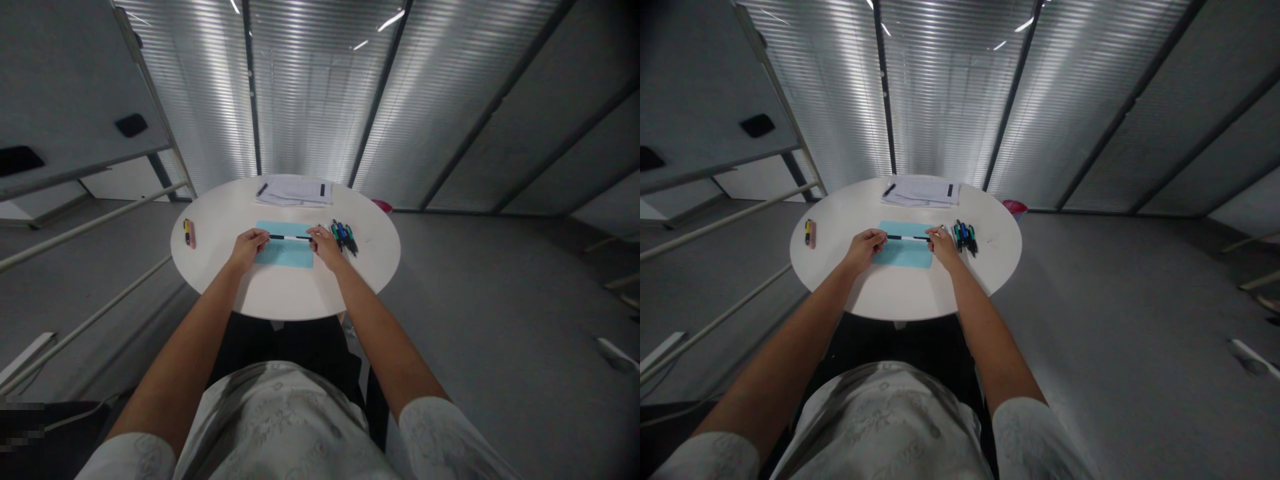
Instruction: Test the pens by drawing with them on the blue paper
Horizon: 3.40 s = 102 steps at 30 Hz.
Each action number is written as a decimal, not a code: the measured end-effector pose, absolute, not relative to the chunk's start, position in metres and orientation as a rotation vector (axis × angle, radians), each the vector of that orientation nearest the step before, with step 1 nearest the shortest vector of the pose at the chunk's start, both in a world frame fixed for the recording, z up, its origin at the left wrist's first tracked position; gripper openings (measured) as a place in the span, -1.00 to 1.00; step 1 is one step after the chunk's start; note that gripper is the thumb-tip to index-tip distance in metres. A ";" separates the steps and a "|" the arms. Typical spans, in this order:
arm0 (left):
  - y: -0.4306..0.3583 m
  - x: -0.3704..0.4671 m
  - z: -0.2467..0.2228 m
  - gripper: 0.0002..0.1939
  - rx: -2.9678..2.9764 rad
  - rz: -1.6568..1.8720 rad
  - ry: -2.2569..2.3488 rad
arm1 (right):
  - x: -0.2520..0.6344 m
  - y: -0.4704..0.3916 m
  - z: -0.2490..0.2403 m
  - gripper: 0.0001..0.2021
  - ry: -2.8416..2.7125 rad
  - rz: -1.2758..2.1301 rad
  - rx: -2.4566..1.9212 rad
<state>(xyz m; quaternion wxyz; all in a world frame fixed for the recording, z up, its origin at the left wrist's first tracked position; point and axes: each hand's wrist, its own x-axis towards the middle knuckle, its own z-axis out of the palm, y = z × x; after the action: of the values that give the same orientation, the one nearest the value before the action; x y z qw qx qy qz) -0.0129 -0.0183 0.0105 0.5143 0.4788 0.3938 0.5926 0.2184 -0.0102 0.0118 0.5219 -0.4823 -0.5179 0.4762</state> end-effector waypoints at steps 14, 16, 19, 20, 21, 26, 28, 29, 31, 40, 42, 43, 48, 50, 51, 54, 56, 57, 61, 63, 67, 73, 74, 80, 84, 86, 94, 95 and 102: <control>-0.013 -0.014 0.005 -0.77 1.163 1.448 0.965 | 0.222 -0.011 0.011 -0.73 -1.320 1.112 -1.098; -0.013 -0.014 0.005 -0.77 1.180 1.452 0.952 | 0.223 -0.011 0.010 -0.70 -1.333 1.087 -1.109; -0.013 -0.014 0.005 -0.78 1.195 1.458 0.936 | 0.223 -0.009 0.009 -0.66 -1.363 1.054 -1.130; -0.013 -0.014 0.005 -0.78 1.194 1.460 0.933 | 0.222 -0.009 0.008 -0.65 -1.375 1.047 -1.138; -0.013 -0.014 0.005 -0.78 1.192 1.459 0.929 | 0.222 -0.009 0.008 -0.64 -1.385 1.043 -1.146; -0.010 -0.014 0.003 -0.76 1.164 1.460 0.920 | 0.222 -0.012 0.011 -0.65 -1.382 1.080 -1.125; -0.009 -0.013 0.002 -0.75 1.153 1.463 0.929 | 0.222 -0.013 0.012 -0.67 -1.370 1.106 -1.102; -0.009 -0.013 0.002 -0.75 1.151 1.463 0.934 | 0.223 -0.014 0.012 -0.67 -1.367 1.116 -1.094; -0.008 -0.013 0.001 -0.75 1.158 1.467 0.939 | 0.224 -0.013 0.012 -0.67 -1.364 1.132 -1.081; -0.011 -0.014 0.002 -0.75 1.172 1.447 0.938 | 0.223 -0.012 0.009 -0.67 -1.390 1.066 -1.135; -0.010 -0.013 0.003 -0.75 1.154 1.453 0.938 | 0.223 -0.013 0.010 -0.68 -1.385 1.078 -1.114; -0.010 -0.013 0.004 -0.75 1.144 1.454 0.939 | 0.224 -0.013 0.011 -0.68 -1.382 1.087 -1.106; -0.010 -0.012 0.005 -0.75 1.111 1.459 0.945 | 0.225 -0.014 0.011 -0.67 -1.373 1.112 -1.081; -0.010 -0.012 0.005 -0.75 1.105 1.460 0.937 | 0.225 -0.013 0.011 -0.67 -1.369 1.107 -1.084; -0.011 -0.012 0.005 -0.74 1.105 1.458 0.930 | 0.225 -0.013 0.011 -0.67 -1.367 1.106 -1.089; -0.012 -0.012 0.006 -0.73 1.113 1.441 0.911 | 0.225 -0.012 0.010 -0.68 -1.362 1.092 -1.110; -0.015 -0.012 0.008 -0.73 1.113 1.434 0.906 | 0.225 -0.012 0.010 -0.67 -1.370 1.071 -1.123; -0.016 -0.012 0.010 -0.73 1.109 1.434 0.905 | 0.225 -0.013 0.010 -0.66 -1.375 1.062 -1.124; -0.019 -0.012 0.013 -0.72 1.088 1.436 0.908 | 0.225 -0.015 0.012 -0.65 -1.368 1.097 -1.088; -0.018 -0.011 0.014 -0.71 1.075 1.438 0.908 | 0.225 -0.016 0.013 -0.62 -1.362 1.122 -1.076; -0.017 -0.011 0.012 -0.67 1.054 1.450 0.907 | 0.226 -0.014 0.011 -0.60 -1.385 1.120 -1.090; -0.017 -0.012 0.010 -0.66 1.083 1.436 0.883 | 0.226 -0.011 0.007 -0.63 -1.394 1.068 -1.141; -0.017 -0.012 0.010 -0.66 1.087 1.434 0.883 | 0.226 -0.011 0.007 -0.63 -1.394 1.066 -1.141; -0.016 -0.012 0.010 -0.67 1.066 1.442 0.884 | 0.227 -0.010 0.005 -0.61 -1.392 1.097 -1.099; -0.014 -0.012 0.008 -0.67 1.042 1.448 0.889 | 0.228 -0.010 0.004 -0.61 -1.384 1.106 -1.091; -0.013 -0.012 0.007 -0.67 1.042 1.452 0.897 | 0.228 -0.010 0.004 -0.61 -1.387 1.105 -1.094; -0.014 -0.011 0.006 -0.66 1.044 1.465 0.943 | 0.227 -0.010 0.003 -0.62 -1.444 1.012 -1.129; -0.013 -0.011 0.006 -0.66 1.060 1.471 0.949 | 0.227 -0.010 0.003 -0.62 -1.445 1.006 -1.131; -0.008 -0.013 0.001 -0.62 1.086 1.475 0.983 | 0.224 -0.011 0.000 -0.70 -1.511 0.894 -1.138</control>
<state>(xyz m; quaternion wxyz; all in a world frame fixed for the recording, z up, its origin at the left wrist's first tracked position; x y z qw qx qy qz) -0.0130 -0.0085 0.0006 0.5067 0.4504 0.4075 0.6118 0.2243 -0.0106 0.0003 0.5010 -0.4706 -0.6251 0.3699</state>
